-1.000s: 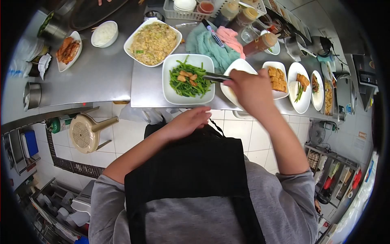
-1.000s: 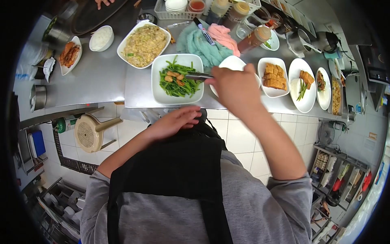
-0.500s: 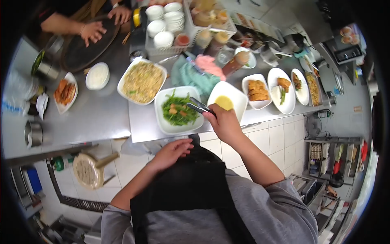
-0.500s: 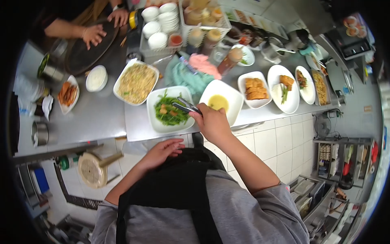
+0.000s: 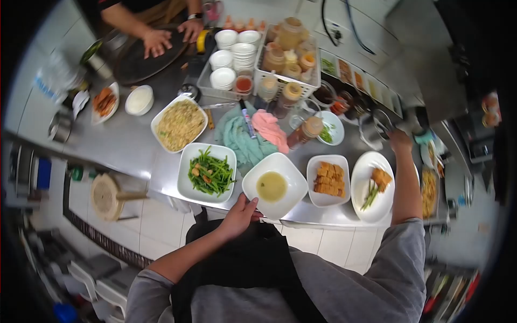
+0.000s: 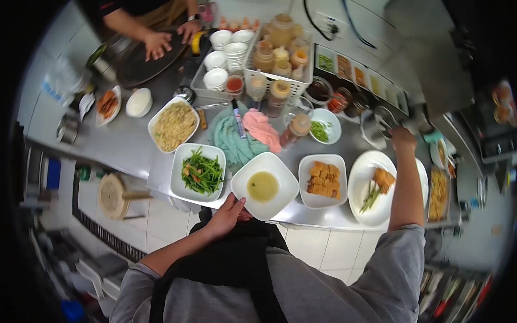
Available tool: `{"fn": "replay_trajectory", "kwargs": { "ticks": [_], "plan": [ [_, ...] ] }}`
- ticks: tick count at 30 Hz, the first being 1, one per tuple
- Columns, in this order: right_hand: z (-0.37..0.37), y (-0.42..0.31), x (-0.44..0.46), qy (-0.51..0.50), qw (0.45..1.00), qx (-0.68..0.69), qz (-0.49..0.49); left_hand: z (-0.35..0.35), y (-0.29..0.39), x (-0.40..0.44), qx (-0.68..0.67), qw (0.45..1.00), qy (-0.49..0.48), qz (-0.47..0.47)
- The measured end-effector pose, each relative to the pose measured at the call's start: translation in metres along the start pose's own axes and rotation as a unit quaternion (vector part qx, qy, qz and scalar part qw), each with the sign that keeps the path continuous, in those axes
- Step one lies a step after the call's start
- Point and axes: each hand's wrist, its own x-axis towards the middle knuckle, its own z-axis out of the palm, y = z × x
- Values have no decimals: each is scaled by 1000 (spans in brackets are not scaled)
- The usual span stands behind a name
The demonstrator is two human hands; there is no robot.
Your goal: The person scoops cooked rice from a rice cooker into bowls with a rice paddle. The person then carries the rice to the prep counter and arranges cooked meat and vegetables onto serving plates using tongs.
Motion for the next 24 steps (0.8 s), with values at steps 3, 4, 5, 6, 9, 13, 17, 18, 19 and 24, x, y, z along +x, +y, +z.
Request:
{"fn": "replay_trajectory", "kwargs": {
  "ticks": [3,4,5,6,9,13,17,18,19,24],
  "plan": [
    [-51,-30,-19,52,998,-17,-14,15,6,-5,-17,999,41,19],
    [-56,-34,-20,120,992,-13,-30,14,14,-13,18,999,44,-1],
    [-58,-37,-21,259,964,42,-47,14,23,-25,55,997,47,-22],
    [-60,-37,-23,393,912,99,-60,16,39,-42,193,976,74,-68],
    [-147,-90,-142,181,828,506,-158,20,98,-63,418,890,174,50],
    [-162,-242,-248,79,795,362,-480,-16,154,36,716,574,322,231],
    [-97,-388,-189,-36,933,231,-274,-33,162,126,822,516,235,46],
    [-64,-410,-166,34,910,274,-310,-33,157,140,807,538,242,33],
    [-38,-421,-150,105,879,316,-342,-34,156,147,805,544,235,28],
    [-77,-398,-160,90,891,169,-411,-36,164,145,793,574,199,32]
  ]
}}
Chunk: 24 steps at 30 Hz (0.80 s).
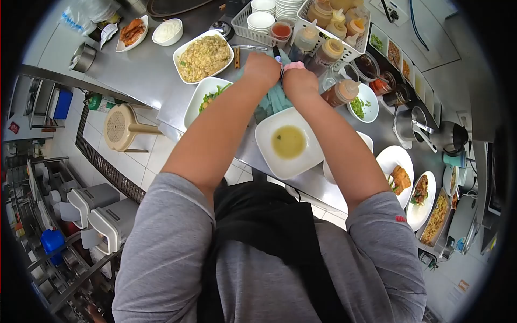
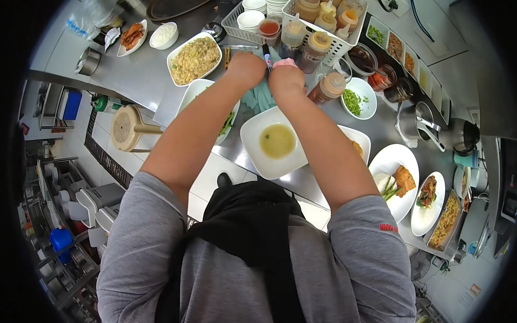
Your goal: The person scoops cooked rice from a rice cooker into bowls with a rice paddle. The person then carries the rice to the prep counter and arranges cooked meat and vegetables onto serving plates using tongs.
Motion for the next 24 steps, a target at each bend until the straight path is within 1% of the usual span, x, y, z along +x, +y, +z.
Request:
{"fn": "replay_trajectory", "kwargs": {
  "ticks": [1,2,3,4,5,6,7,8,9,10,11,12,13,15,16,17,18,19,20,21,22,23,24],
  "plan": [
    [-3,1,1,16,999,-18,-23,-3,-2,-5,-2,1000,1,0],
    [-27,-1,-9,-22,999,32,6,-9,-6,-11,-20,1000,-2,4],
    [-52,-1,-19,-46,998,51,11,-19,-14,-20,-37,999,-4,4],
    [-68,1,-30,-71,995,70,12,-32,-25,-39,-89,995,30,-11],
    [-62,15,-39,-27,997,77,-10,-40,-39,-60,-140,988,64,-27],
    [-54,29,-49,15,996,86,-33,-30,-61,-76,-177,965,194,-11],
    [-70,29,-71,87,986,123,-76,-21,-88,-95,-205,924,322,6],
    [-93,26,-98,157,967,162,-118,-16,-109,-120,-225,905,359,-37],
    [-108,23,-120,145,955,231,-116,-10,-124,-148,-245,882,394,-78],
    [-116,19,-139,132,939,297,-113,5,-135,-171,-271,870,388,-139],
    [-115,13,-155,92,929,347,-90,27,-140,-190,-296,853,382,-198],
    [-114,7,-171,52,915,395,-67,50,-137,-206,-360,827,359,-239],
    [-110,0,-181,55,911,400,-88,79,-135,-221,-419,794,340,-280],
    [-97,-15,-194,49,910,393,-122,157,-134,-250,-480,748,330,-318],
    [-83,-22,-196,67,908,390,-139,168,-125,-272,-516,716,308,-355],
    [-81,-30,-198,37,910,390,-135,172,-125,-288,-551,677,291,-391],
    [-72,-37,-197,42,900,403,-161,178,-150,-308,-533,659,328,-418],
    [-68,-44,-193,36,892,412,-184,185,-174,-334,-435,690,368,-448],
    [-73,-56,-190,-1,893,414,-176,189,-192,-366,-334,716,389,-474],
    [-74,-66,-184,-6,885,416,-208,164,-222,-401,-262,731,412,-478],
    [-74,-75,-175,1,884,410,-224,136,-247,-433,-144,741,401,-519],
    [-78,-90,-167,10,884,404,-236,104,-266,-464,-34,735,356,-575],
    [-96,-114,-163,-9,882,410,-230,82,-290,-496,59,732,353,-579]
  ]
}}
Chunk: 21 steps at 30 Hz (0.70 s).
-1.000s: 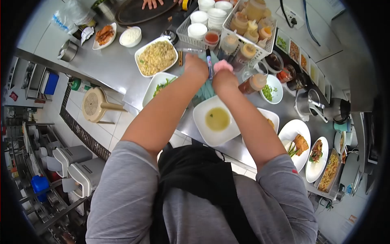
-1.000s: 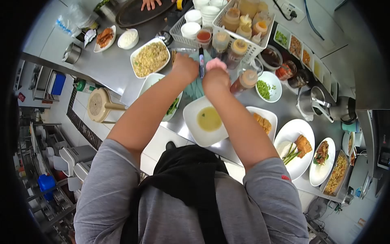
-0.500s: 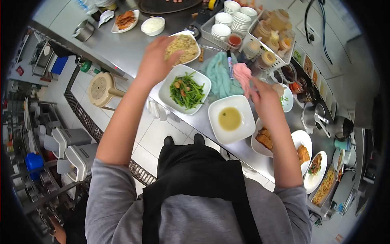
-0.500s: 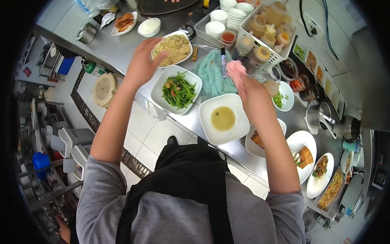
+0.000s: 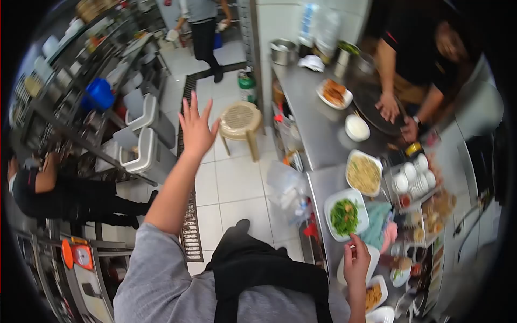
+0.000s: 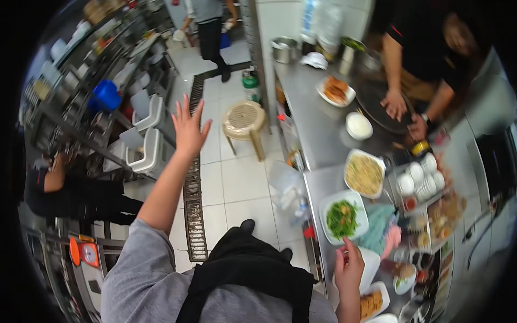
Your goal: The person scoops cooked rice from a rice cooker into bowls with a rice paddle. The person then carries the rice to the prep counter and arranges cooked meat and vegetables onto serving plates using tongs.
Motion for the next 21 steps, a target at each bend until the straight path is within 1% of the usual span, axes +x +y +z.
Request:
{"fn": "replay_trajectory", "kwargs": {
  "ticks": [1,3,4,5,6,7,8,9,11,12,13,14,15,17,18,20,21],
  "plan": [
    [9,-18,19,-7,1000,1,-19,-14,-27,24,36,999,24,0],
    [34,-51,53,-3,997,6,-73,-38,-72,60,150,982,116,0],
    [53,-62,70,-9,995,2,-100,-51,-93,77,23,993,-24,-111],
    [73,-77,86,-14,994,0,-113,-62,-112,90,-111,957,-160,-215],
    [97,-92,102,-45,988,-21,-145,-43,-142,89,-116,973,-71,-184],
    [122,-108,116,-73,982,-41,-171,-37,-161,87,-81,979,-84,-165],
    [148,-122,129,-133,982,-36,-131,-30,-179,83,-78,979,-96,-162],
    [176,-136,142,-131,982,-35,-134,-20,-198,80,-76,979,-107,-157],
    [235,-154,165,-228,962,-92,-119,22,-246,63,-141,961,-149,-188],
    [265,-154,172,-232,962,-92,-110,47,-264,49,-183,943,-181,-212],
    [295,-148,179,-261,950,-117,-123,68,-279,34,-224,921,-213,-238],
    [323,-144,192,-286,937,-142,-145,88,-289,19,-244,911,-248,-221],
    [348,-141,204,-347,918,-170,-93,107,-296,10,-263,901,-278,-203],
    [397,-116,220,-394,882,-254,-61,118,-294,15,-295,882,-330,-164],
    [415,-110,227,-397,881,-250,-59,120,-298,28,-313,879,-341,-117],
    [446,-110,248,-502,787,-359,1,127,-316,59,-332,874,-353,-42],
    [462,-114,261,-503,786,-360,0,137,-335,75,-332,874,-353,-44]
  ]
}}
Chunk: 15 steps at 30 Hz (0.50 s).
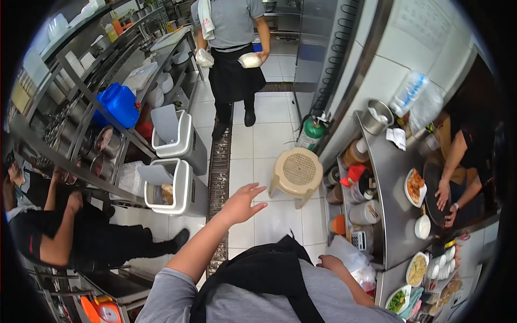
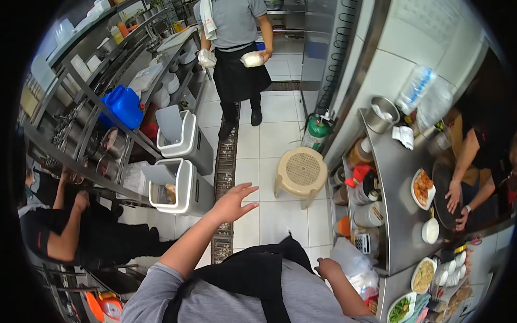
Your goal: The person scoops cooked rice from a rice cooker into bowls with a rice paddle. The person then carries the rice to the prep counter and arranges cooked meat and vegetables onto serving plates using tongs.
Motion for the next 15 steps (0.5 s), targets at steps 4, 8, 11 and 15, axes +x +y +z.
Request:
{"fn": "replay_trajectory", "kwargs": {
  "ticks": [4,8,11,15],
  "plan": [
    [-81,-35,84,-55,998,-15,-2,-59,-84,61,26,995,88,-31],
    [-198,-90,201,-15,997,-67,-36,-85,-205,74,246,948,33,-198],
    [-295,-153,294,29,989,-84,-121,-105,-253,64,165,915,-74,-360],
    [-446,-256,368,92,976,-75,-183,-128,-321,69,111,900,-136,-398]
  ]
}}
